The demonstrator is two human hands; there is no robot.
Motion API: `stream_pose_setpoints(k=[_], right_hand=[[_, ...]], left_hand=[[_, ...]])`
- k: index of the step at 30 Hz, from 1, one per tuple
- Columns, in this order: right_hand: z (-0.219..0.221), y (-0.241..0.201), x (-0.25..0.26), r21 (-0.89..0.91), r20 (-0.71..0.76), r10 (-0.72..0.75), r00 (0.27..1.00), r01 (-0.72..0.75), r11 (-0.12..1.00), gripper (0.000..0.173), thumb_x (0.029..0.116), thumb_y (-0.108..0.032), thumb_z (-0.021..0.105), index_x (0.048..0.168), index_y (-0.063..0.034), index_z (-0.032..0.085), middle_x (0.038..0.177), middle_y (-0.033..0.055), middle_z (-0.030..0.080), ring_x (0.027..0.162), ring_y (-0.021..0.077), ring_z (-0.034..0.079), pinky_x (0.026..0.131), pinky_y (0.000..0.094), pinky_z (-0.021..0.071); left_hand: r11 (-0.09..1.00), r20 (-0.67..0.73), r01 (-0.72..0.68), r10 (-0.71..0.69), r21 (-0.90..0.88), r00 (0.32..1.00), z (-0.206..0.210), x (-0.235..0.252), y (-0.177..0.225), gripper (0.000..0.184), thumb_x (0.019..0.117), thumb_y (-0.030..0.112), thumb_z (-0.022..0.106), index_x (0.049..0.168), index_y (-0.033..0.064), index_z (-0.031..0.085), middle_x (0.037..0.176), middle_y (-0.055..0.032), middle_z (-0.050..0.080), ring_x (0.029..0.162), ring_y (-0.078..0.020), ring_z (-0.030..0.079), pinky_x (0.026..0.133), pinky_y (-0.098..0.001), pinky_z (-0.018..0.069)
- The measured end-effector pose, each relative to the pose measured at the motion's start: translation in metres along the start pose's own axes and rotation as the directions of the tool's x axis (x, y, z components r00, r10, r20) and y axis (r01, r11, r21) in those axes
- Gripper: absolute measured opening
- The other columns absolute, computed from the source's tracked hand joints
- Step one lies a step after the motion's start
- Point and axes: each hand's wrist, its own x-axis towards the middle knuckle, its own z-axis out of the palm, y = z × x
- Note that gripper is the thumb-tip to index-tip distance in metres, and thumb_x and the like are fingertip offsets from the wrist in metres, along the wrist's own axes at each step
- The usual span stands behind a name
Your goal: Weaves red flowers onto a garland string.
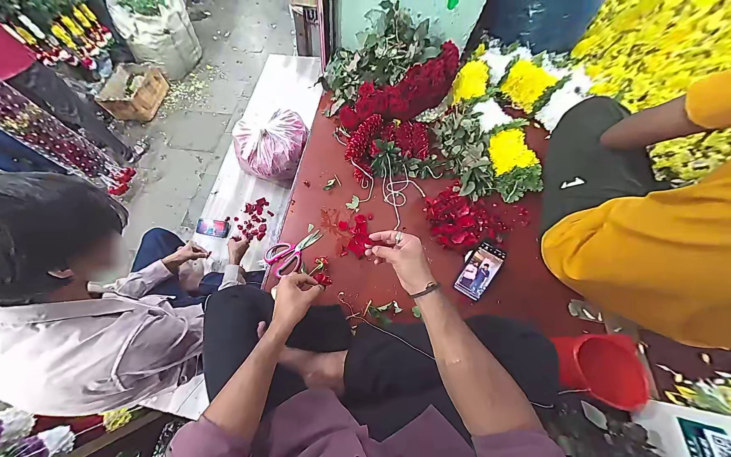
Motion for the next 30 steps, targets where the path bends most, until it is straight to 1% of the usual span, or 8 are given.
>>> stream_pose_setpoints(k=[5, 8, 11, 16, 20, 22, 26, 30], right_hand=[[0.007, 0.002, -0.002, -0.116, -0.022, -0.091, 0.996, 0.088, 0.989, 0.018, 0.0924, -0.008, 0.076, 0.11, -0.0037, 0.075, 0.088, 0.0101, 0.076, 0.07, 0.0193, 0.071, 0.064, 0.0334, 0.061], [0.013, 0.001, -0.008, -0.224, -0.021, -0.154, 0.988, 0.145, 0.964, 0.013, 0.0906, -0.011, 0.078, 0.103, -0.0086, 0.077, 0.095, 0.0045, 0.076, 0.07, 0.016, 0.069, 0.064, 0.0331, 0.0596], [0.023, -0.003, -0.017, -0.235, -0.023, -0.168, 0.986, 0.158, 0.959, 0.013, 0.0873, -0.009, 0.08, 0.1, -0.0088, 0.077, 0.094, 0.0041, 0.076, 0.07, 0.0161, 0.068, 0.064, 0.0337, 0.0595], [0.042, -0.015, -0.039, -0.091, -0.024, -0.137, 0.99, 0.134, 0.987, 0.034, 0.0796, 0.0, 0.08, 0.111, -0.0034, 0.067, 0.094, 0.011, 0.074, 0.075, 0.022, 0.071, 0.064, 0.0353, 0.0609], [0.057, -0.007, -0.054, -0.005, 0.012, -0.028, 1.0, 0.028, 1.0, 0.043, 0.0776, 0.002, 0.081, 0.116, 0.0009, 0.062, 0.091, 0.0145, 0.075, 0.072, 0.0224, 0.07, 0.059, 0.0325, 0.0581], [0.064, 0.005, -0.058, -0.003, 0.06, 0.031, 0.998, -0.031, 1.0, 0.045, 0.0769, 0.002, 0.083, 0.116, 0.0027, 0.061, 0.092, 0.0157, 0.075, 0.071, 0.0232, 0.071, 0.058, 0.0331, 0.059], [0.075, 0.026, -0.057, -0.063, 0.08, 0.09, 0.993, -0.085, 0.994, 0.052, 0.0752, 0.0, 0.084, 0.119, 0.0022, 0.057, 0.089, 0.0143, 0.076, 0.067, 0.0226, 0.072, 0.055, 0.0322, 0.0584], [0.074, 0.032, -0.053, -0.124, 0.022, 0.074, 0.997, -0.071, 0.99, 0.059, 0.0733, 0.001, 0.086, 0.123, -0.0007, 0.054, 0.087, 0.0117, 0.076, 0.073, 0.0214, 0.074, 0.063, 0.0345, 0.0625]], left_hand=[[1.0, 0.005, 0.0, 0.0, 0.015, 1.0, 0.0, 0.001, 0.001, 0.016, 0.0807, 0.033, 0.078, 0.089, 0.0196, 0.079, 0.084, 0.0019, 0.068, 0.081, -0.0124, 0.063, 0.078, -0.0396, 0.0524], [1.0, 0.003, -0.018, 0.018, 0.021, 1.0, -0.001, 0.001, 0.001, 0.017, 0.0811, 0.035, 0.078, 0.089, 0.0196, 0.079, 0.085, 0.0023, 0.069, 0.084, -0.0127, 0.063, 0.082, -0.04, 0.0512], [1.0, -0.002, -0.028, 0.028, 0.003, 1.0, -0.002, 0.001, 0.002, 0.018, 0.0814, 0.036, 0.079, 0.088, 0.0191, 0.079, 0.086, 0.0013, 0.069, 0.086, -0.0141, 0.063, 0.085, -0.0408, 0.0498], [0.998, 0.026, 0.012, -0.01, -0.057, 1.0, -0.006, 0.0, 0.005, 0.017, 0.0811, 0.035, 0.079, 0.087, 0.0192, 0.079, 0.086, 0.002, 0.069, 0.082, -0.0124, 0.063, 0.08, -0.0386, 0.0518], [0.977, 0.078, 0.045, -0.029, -0.211, 0.997, -0.007, -0.001, 0.006, 0.016, 0.0821, 0.031, 0.082, 0.088, 0.0166, 0.08, 0.084, 0.0035, 0.074, 0.075, -0.008, 0.068, 0.074, -0.0342, 0.0574], [0.951, 0.11, 0.07, -0.038, -0.302, 0.993, -0.006, -0.004, 0.009, 0.016, 0.0825, 0.028, 0.084, 0.089, 0.0138, 0.08, 0.084, 0.0024, 0.077, 0.076, -0.0079, 0.071, 0.076, -0.0329, 0.0607], [0.931, 0.148, 0.059, -0.005, -0.361, 0.989, -0.003, -0.007, 0.013, 0.013, 0.0845, 0.023, 0.082, 0.09, 0.0112, 0.08, 0.083, 0.0005, 0.076, 0.072, -0.0075, 0.069, 0.071, -0.0304, 0.0594], [0.933, 0.167, 0.001, 0.063, -0.361, 0.984, -0.001, -0.006, 0.012, 0.01, 0.0867, 0.019, 0.078, 0.095, 0.0129, 0.081, 0.091, 0.0008, 0.075, 0.079, -0.0082, 0.068, 0.074, -0.0308, 0.0575]])
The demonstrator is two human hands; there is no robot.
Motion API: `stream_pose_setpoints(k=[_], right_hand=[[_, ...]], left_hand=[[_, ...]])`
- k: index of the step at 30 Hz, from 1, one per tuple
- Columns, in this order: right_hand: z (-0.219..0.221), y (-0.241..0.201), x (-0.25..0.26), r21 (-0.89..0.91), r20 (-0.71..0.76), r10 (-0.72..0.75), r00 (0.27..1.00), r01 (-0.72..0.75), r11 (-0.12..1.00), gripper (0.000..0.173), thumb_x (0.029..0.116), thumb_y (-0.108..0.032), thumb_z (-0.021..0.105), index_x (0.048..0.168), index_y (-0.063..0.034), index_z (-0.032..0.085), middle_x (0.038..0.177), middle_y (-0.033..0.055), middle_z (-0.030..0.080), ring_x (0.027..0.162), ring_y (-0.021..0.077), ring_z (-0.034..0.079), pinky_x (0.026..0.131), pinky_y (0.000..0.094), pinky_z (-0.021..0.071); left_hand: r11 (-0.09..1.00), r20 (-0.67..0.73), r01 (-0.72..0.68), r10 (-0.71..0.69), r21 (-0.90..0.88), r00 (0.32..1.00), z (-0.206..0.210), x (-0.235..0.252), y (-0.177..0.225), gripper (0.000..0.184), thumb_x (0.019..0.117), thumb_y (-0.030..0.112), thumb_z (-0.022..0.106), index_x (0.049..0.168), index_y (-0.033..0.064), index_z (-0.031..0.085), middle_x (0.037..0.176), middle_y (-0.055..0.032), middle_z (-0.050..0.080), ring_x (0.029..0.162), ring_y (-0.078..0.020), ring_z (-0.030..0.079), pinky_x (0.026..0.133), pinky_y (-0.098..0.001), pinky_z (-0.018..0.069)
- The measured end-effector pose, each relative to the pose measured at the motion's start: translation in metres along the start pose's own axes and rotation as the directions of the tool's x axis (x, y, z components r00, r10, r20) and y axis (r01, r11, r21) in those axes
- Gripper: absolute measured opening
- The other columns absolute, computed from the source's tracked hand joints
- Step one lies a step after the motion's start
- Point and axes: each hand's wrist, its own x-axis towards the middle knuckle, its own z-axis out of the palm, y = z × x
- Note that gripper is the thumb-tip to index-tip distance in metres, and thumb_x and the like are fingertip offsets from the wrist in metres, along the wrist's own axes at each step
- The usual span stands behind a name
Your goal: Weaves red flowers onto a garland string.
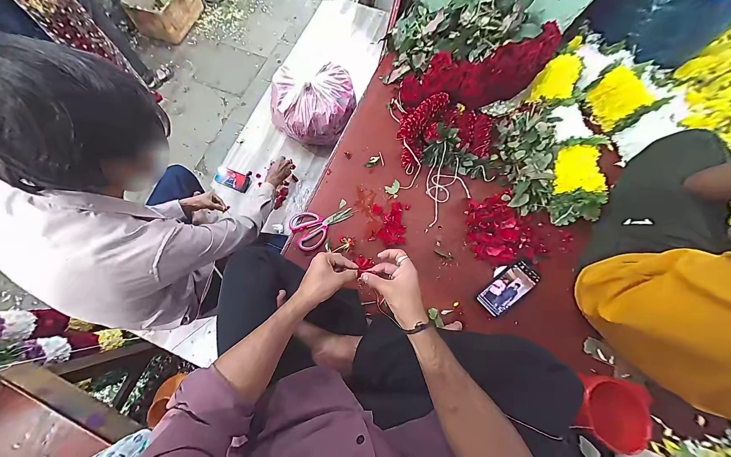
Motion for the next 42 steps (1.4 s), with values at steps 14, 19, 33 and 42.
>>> stream_pose_setpoints(k=[14, 19, 33, 42], right_hand=[[-0.02, 0.003, 0.004, -0.138, 0.129, 0.123, 0.984, -0.105, 0.985, 0.085, 0.0767, -0.023, 0.089, 0.147, -0.0064, 0.045, 0.106, 0.0118, 0.072, 0.084, 0.0206, 0.072, 0.072, 0.0353, 0.0625], [-0.014, 0.008, -0.005, -0.148, 0.302, 0.162, 0.939, -0.122, 0.981, 0.038, 0.0903, -0.018, 0.077, 0.122, 0.0002, 0.067, 0.094, 0.0089, 0.074, 0.07, 0.0169, 0.07, 0.062, 0.0322, 0.0613], [-0.033, -0.006, 0.006, -0.137, 0.394, -0.106, 0.913, 0.173, 0.975, 0.011, 0.0945, -0.015, 0.072, 0.099, -0.0067, 0.078, 0.088, 0.0017, 0.075, 0.077, 0.0071, 0.069, 0.075, 0.0267, 0.0587], [-0.018, 0.006, -0.001, -0.158, 0.53, -0.058, 0.846, 0.166, 0.973, 0.015, 0.0968, -0.015, 0.068, 0.099, -0.0059, 0.08, 0.075, -0.0022, 0.072, 0.062, 0.002, 0.062, 0.063, 0.0209, 0.0545]], left_hand=[[0.978, -0.036, 0.017, -0.025, -0.21, 0.999, -0.007, -0.002, 0.005, 0.009, 0.0863, 0.014, 0.082, 0.084, 0.0056, 0.078, 0.081, -0.0034, 0.075, 0.076, -0.0104, 0.07, 0.075, -0.0316, 0.0588], [0.96, -0.146, 0.03, -0.073, -0.278, 0.987, -0.012, 0.001, 0.009, 0.01, 0.0863, 0.012, 0.082, 0.081, 0.0041, 0.078, 0.078, -0.005, 0.074, 0.074, -0.0114, 0.069, 0.074, -0.032, 0.0579], [0.928, 0.464, -0.212, 0.049, 0.306, 0.885, -0.017, -0.016, 0.037, 0.017, 0.0898, 0.03, 0.077, 0.092, 0.0128, 0.079, 0.091, -0.0003, 0.073, 0.088, -0.0117, 0.067, 0.083, -0.0393, 0.0561], [0.968, -0.172, 0.04, -0.084, -0.246, 0.982, -0.016, 0.006, 0.016, 0.011, 0.0903, 0.013, 0.079, 0.087, 0.0025, 0.076, 0.081, -0.0069, 0.073, 0.075, -0.0143, 0.068, 0.073, -0.0338, 0.0575]])
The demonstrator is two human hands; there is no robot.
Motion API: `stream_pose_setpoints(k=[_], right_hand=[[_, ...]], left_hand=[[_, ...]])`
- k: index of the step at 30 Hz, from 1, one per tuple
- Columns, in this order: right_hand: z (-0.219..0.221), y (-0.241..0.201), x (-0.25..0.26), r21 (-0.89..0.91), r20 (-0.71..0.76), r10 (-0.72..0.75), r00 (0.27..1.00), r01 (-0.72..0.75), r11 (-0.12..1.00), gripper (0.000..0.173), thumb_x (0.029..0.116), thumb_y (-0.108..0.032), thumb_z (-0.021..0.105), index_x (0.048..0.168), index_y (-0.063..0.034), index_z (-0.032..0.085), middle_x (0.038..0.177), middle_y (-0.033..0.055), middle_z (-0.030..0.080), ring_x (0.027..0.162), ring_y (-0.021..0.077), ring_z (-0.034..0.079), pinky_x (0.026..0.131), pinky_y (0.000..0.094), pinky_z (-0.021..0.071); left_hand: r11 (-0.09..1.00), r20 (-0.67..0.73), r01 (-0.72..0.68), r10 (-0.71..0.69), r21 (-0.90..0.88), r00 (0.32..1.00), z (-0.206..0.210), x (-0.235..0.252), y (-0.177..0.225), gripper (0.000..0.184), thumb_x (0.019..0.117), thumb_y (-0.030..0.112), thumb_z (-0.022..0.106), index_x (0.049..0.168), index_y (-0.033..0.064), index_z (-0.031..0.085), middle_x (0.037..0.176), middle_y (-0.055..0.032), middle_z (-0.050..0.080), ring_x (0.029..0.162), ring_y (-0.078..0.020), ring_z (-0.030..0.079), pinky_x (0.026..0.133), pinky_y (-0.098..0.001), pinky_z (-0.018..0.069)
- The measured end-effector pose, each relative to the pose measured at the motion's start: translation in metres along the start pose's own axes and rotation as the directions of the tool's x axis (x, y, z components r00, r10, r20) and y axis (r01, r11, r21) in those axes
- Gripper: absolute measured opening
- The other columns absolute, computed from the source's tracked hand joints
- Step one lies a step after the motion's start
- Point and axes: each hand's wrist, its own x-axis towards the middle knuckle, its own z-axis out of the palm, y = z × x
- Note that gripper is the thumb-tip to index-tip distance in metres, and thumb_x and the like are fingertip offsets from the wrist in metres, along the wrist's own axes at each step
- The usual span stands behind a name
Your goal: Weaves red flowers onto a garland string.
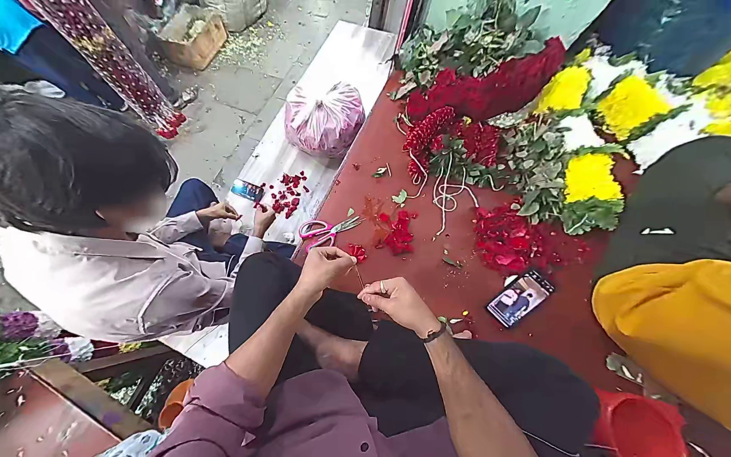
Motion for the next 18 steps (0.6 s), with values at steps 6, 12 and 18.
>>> stream_pose_setpoints(k=[6, 12, 18], right_hand=[[0.007, -0.004, -0.001, 0.057, 0.001, -0.038, 0.999, 0.038, 0.998, 0.015, 0.0968, -0.013, 0.067, 0.096, -0.0047, 0.079, 0.073, -0.0023, 0.07, 0.059, 0.0016, 0.059, 0.059, 0.0207, 0.0519], [-0.02, -0.009, -0.005, 0.046, -0.165, -0.055, 0.985, 0.063, 0.997, 0.013, 0.0966, -0.011, 0.068, 0.097, -0.0047, 0.079, 0.077, -0.0012, 0.072, 0.062, 0.0024, 0.06, 0.062, 0.0207, 0.053], [0.0, 0.004, -0.002, 0.072, -0.017, -0.019, 1.0, 0.02, 0.997, 0.012, 0.0956, -0.012, 0.07, 0.095, -0.0039, 0.079, 0.075, -0.0024, 0.072, 0.062, 0.0007, 0.061, 0.062, 0.0202, 0.054]], left_hand=[[0.995, -0.013, -0.002, 0.003, 0.099, 1.0, 0.008, -0.002, -0.009, 0.011, 0.0857, 0.014, 0.083, 0.088, 0.0046, 0.078, 0.083, -0.0056, 0.076, 0.076, -0.0143, 0.071, 0.077, -0.0373, 0.0596], [0.859, 0.68, -0.27, -0.117, 0.434, 0.724, -0.009, -0.015, 0.026, 0.016, 0.0901, 0.024, 0.077, 0.094, 0.0085, 0.077, 0.085, -0.0017, 0.073, 0.078, -0.0108, 0.067, 0.076, -0.039, 0.0571], [0.997, 0.204, 0.03, -0.016, -0.067, 0.979, 0.003, -0.009, 0.009, 0.01, 0.0894, 0.012, 0.079, 0.089, 0.0028, 0.077, 0.086, -0.0069, 0.074, 0.082, -0.0143, 0.069, 0.079, -0.0351, 0.0576]])
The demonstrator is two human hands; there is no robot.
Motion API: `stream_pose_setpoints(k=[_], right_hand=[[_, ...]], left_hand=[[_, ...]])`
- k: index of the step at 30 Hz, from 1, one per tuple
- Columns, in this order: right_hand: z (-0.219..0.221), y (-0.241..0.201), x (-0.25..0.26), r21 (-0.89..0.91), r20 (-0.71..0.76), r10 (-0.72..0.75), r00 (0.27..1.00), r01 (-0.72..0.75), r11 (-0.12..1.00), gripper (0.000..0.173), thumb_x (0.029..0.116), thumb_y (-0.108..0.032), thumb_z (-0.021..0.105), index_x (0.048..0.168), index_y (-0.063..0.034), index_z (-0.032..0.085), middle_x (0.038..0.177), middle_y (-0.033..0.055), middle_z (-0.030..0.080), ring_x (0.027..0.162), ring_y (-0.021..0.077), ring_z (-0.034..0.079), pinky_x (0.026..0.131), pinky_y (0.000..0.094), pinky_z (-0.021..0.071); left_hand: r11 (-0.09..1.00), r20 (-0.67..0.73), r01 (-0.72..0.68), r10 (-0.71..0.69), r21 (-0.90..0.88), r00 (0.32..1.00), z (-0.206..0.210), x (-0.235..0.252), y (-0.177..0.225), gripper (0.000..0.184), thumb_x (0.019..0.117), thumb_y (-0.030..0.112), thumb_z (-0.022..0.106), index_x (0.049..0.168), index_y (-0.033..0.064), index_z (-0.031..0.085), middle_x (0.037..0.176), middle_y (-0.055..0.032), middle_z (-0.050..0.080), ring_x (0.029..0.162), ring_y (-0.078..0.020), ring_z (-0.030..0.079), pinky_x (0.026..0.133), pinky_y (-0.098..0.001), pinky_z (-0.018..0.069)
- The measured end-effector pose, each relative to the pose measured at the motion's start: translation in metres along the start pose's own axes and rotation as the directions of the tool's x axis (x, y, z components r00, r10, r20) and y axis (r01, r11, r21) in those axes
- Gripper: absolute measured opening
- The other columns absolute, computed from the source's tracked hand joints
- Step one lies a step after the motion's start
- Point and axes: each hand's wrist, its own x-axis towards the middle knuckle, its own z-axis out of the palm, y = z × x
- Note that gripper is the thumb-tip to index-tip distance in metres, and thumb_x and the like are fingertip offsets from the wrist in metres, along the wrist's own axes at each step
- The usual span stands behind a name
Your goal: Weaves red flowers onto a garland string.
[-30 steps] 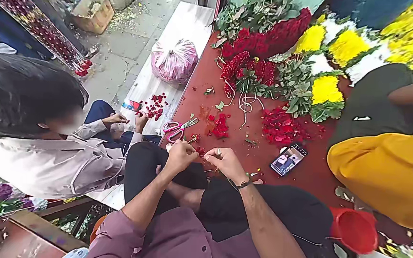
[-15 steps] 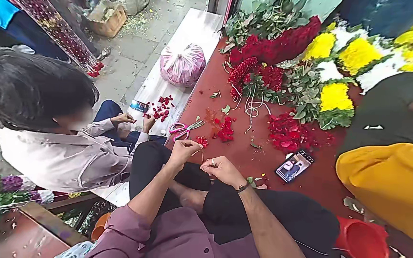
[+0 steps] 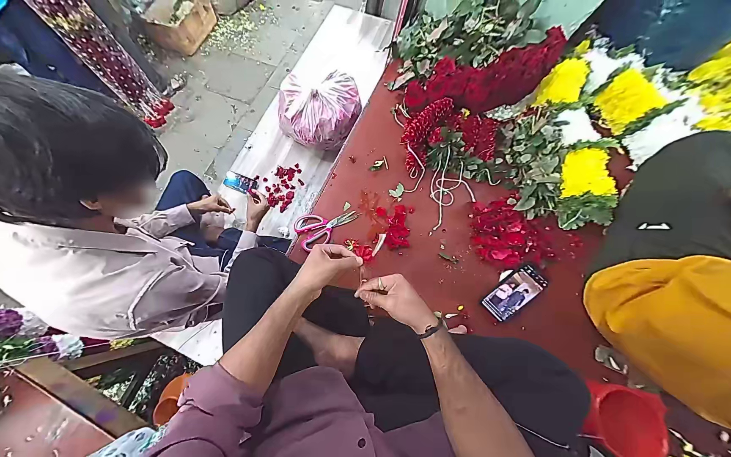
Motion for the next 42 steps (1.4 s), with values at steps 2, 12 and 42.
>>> stream_pose_setpoints(k=[2, 12, 42], right_hand=[[0.004, -0.003, 0.003, -0.036, 0.018, 0.001, 1.0, 0.0, 0.999, 0.014, 0.0971, -0.013, 0.068, 0.098, -0.0051, 0.079, 0.077, -0.0016, 0.073, 0.062, 0.0016, 0.062, 0.062, 0.0206, 0.0545], [-0.02, -0.018, 0.001, 0.078, -0.365, 0.054, 0.929, -0.028, 0.997, 0.012, 0.0952, -0.011, 0.069, 0.096, -0.0045, 0.079, 0.069, -0.0008, 0.066, 0.052, 0.0035, 0.047, 0.049, 0.0217, 0.0395], [-0.027, -0.028, -0.008, 0.137, -0.32, 0.053, 0.946, -0.009, 0.991, 0.011, 0.0942, -0.01, 0.071, 0.096, -0.0044, 0.08, 0.068, -0.0008, 0.065, 0.05, 0.0024, 0.043, 0.048, 0.0204, 0.0361]], left_hand=[[0.992, -0.178, 0.03, -0.008, 0.121, 0.984, -0.004, 0.009, -0.015, 0.013, 0.0871, 0.015, 0.082, 0.089, 0.0041, 0.077, 0.083, -0.0059, 0.074, 0.076, -0.0138, 0.068, 0.075, -0.0354, 0.0575], [0.855, -0.047, -0.017, 0.049, 0.519, 0.998, -0.006, 0.007, -0.016, 0.016, 0.0861, 0.032, 0.082, 0.092, 0.0166, 0.079, 0.088, 0.0017, 0.073, 0.076, -0.01, 0.066, 0.074, -0.0372, 0.0564], [0.994, -0.097, -0.041, 0.051, 0.097, 0.994, -0.003, 0.007, -0.017, 0.008, 0.0887, 0.01, 0.08, 0.089, 0.0025, 0.076, 0.086, -0.0071, 0.075, 0.08, -0.0151, 0.069, 0.079, -0.0358, 0.0592]])
